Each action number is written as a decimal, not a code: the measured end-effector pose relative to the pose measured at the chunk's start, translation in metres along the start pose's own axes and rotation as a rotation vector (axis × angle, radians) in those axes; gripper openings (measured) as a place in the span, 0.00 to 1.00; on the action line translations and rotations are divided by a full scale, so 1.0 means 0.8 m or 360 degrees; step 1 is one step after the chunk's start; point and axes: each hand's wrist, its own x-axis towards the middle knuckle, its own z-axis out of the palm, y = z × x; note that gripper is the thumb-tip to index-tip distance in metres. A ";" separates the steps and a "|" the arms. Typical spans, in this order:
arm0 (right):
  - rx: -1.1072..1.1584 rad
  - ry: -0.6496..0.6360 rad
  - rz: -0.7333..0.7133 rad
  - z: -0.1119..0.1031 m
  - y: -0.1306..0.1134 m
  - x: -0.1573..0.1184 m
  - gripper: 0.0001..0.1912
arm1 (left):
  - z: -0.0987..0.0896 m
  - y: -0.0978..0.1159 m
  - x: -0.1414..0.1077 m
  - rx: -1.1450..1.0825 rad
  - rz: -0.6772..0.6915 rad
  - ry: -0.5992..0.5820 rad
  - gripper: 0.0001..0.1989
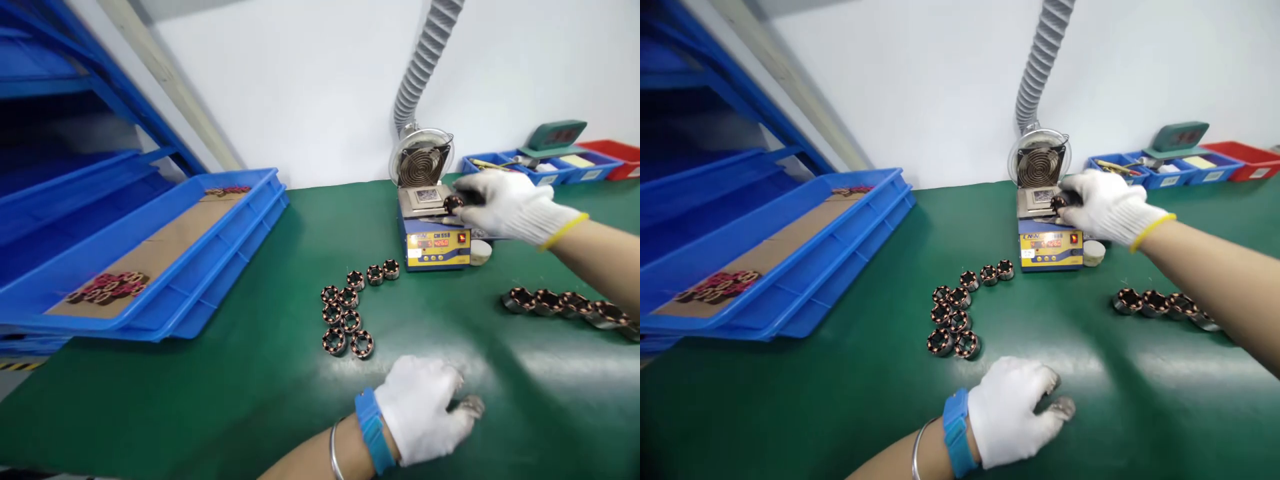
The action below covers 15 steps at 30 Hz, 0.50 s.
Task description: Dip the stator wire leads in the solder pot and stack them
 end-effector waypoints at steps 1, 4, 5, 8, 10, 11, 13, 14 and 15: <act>-0.0129 -0.0047 -0.0003 -0.006 -0.005 0.026 0.32 | -0.001 0.000 0.000 0.0033 -0.0011 -0.0060 0.18; -0.0374 -0.0161 -0.0022 -0.012 -0.023 0.083 0.31 | -0.003 -0.004 -0.001 0.0077 -0.0048 -0.0094 0.18; -0.0401 -0.0179 -0.0038 -0.011 -0.028 0.094 0.30 | -0.002 -0.006 -0.002 0.0083 -0.0054 -0.0097 0.18; -0.0442 -0.0206 -0.0107 -0.006 -0.040 0.113 0.29 | 0.005 -0.013 -0.003 0.0076 -0.0008 -0.0103 0.18; -0.0455 -0.0235 -0.0153 -0.002 -0.044 0.118 0.30 | 0.010 -0.016 -0.003 0.0065 0.0036 -0.0105 0.19; -0.0457 -0.0251 -0.0174 0.000 -0.046 0.120 0.30 | 0.013 -0.017 -0.003 0.0059 0.0049 -0.0102 0.19; -0.0456 -0.0277 -0.0189 0.004 -0.048 0.124 0.30 | 0.017 -0.018 -0.004 0.0052 0.0059 -0.0084 0.20; -0.0454 -0.0287 -0.0180 0.007 -0.049 0.126 0.29 | 0.018 -0.019 -0.004 0.0051 0.0067 -0.0070 0.20; -0.0448 -0.0296 -0.0165 0.010 -0.050 0.128 0.28 | 0.018 -0.019 -0.004 0.0050 0.0074 -0.0060 0.20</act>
